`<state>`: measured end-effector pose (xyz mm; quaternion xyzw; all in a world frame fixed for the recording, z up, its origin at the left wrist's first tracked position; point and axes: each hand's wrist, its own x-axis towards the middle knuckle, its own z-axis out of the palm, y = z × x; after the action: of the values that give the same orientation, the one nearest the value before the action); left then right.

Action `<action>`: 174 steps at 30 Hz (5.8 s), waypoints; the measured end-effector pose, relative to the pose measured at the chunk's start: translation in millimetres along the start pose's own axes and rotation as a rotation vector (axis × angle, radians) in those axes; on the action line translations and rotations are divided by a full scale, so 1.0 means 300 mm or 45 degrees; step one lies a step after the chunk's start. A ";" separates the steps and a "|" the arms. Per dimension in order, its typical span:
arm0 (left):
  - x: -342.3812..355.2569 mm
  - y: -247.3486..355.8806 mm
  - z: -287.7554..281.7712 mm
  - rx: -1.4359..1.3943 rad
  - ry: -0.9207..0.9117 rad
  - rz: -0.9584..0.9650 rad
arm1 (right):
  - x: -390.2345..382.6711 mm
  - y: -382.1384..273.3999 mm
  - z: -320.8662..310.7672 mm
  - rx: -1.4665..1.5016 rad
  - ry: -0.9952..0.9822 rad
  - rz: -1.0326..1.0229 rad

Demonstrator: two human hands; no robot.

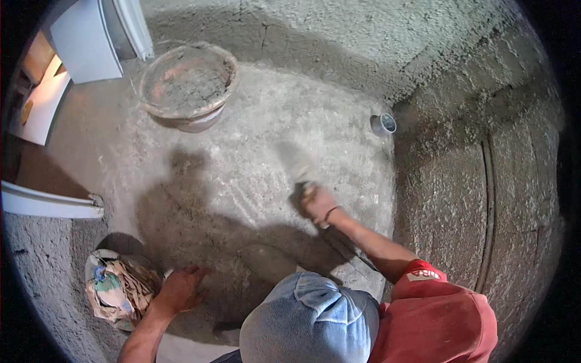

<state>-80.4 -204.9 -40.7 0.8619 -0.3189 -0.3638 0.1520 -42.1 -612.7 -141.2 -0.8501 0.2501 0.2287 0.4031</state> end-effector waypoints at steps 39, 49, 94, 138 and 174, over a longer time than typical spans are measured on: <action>0.751 0.225 -0.605 0.678 -0.200 0.365 | -0.040 0.565 -0.382 -0.441 0.983 0.792; 0.961 0.177 -0.422 0.685 -0.349 0.734 | -0.302 0.319 -0.034 -0.454 0.593 0.524; 1.103 0.250 -0.163 1.175 -0.043 1.285 | -0.781 0.646 0.231 -0.143 0.927 1.008; 0.933 -0.063 -0.493 -0.257 -0.300 -0.200 | -0.757 0.875 -0.033 -1.044 0.105 -0.206; 1.020 -0.011 -0.520 -0.282 -0.007 -0.003 | 0.006 0.134 -0.149 -0.431 1.029 0.558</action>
<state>196.8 -399.8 -96.9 0.8392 -0.2761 -0.3994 0.2449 -56.8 -670.9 -139.7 -0.8518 0.5189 -0.0027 0.0722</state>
